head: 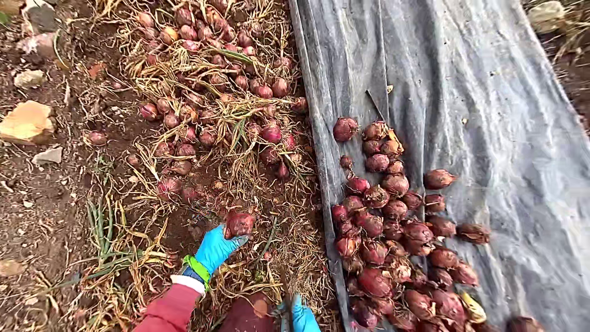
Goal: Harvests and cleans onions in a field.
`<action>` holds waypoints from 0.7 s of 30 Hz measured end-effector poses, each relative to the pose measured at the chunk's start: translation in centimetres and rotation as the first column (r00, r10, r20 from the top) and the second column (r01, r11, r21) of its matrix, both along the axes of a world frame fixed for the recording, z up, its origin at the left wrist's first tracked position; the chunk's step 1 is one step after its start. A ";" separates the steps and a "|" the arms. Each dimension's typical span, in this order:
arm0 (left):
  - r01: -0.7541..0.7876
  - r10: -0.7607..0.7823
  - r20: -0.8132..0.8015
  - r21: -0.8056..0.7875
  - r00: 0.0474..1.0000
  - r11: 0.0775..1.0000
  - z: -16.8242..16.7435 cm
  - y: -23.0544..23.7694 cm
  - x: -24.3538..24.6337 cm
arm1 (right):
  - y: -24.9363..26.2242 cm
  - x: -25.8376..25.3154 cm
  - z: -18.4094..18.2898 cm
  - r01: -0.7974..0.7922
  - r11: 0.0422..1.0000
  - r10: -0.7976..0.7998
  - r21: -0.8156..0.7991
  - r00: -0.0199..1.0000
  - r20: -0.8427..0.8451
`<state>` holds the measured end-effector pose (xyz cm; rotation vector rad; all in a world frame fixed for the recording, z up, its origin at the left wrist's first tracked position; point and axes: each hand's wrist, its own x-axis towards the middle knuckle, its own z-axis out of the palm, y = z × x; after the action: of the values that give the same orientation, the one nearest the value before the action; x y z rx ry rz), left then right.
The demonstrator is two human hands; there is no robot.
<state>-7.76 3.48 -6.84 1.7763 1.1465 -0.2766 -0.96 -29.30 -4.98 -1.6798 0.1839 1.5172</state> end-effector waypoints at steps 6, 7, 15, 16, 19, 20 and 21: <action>0.674 -0.680 -0.042 -0.102 0.732 0.732 9.2 -7.4 0.5 | 4.4 3.5 4.6 -0.064 0.938 -0.034 0.341 0.961 0.273; 0.744 -0.751 -0.067 -0.105 0.657 0.660 10.1 -7.1 1.0 | 3.8 3.8 4.9 -0.129 0.949 0.026 0.287 0.941 0.337; 0.750 -0.736 -0.151 0.094 0.660 0.654 15.1 -12.5 3.0 | -5.8 1.7 6.0 -0.115 0.974 0.062 0.193 0.963 0.262; 0.835 -0.821 -0.152 0.077 0.550 0.545 16.5 -14.8 3.4 | -6.7 1.8 6.3 -0.196 0.962 0.135 0.189 0.946 0.295; 0.957 -0.956 -0.099 0.113 0.277 0.266 19.5 -20.6 4.7 | -9.0 2.9 8.7 -0.215 0.946 0.094 0.242 0.897 0.431; 0.935 -0.941 -0.075 0.162 0.330 0.315 20.1 -20.6 5.2 | -9.3 3.3 9.3 -0.166 0.943 0.006 0.288 0.875 0.484; 0.881 -0.892 -0.069 0.207 0.447 0.426 20.2 -19.5 5.4 | -9.3 3.6 9.7 -0.099 0.935 -0.098 0.340 0.850 0.518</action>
<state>-2.39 -16.04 13.38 2.4555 0.0377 -0.7523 2.62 -38.62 4.73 -1.7209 -0.3699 0.9556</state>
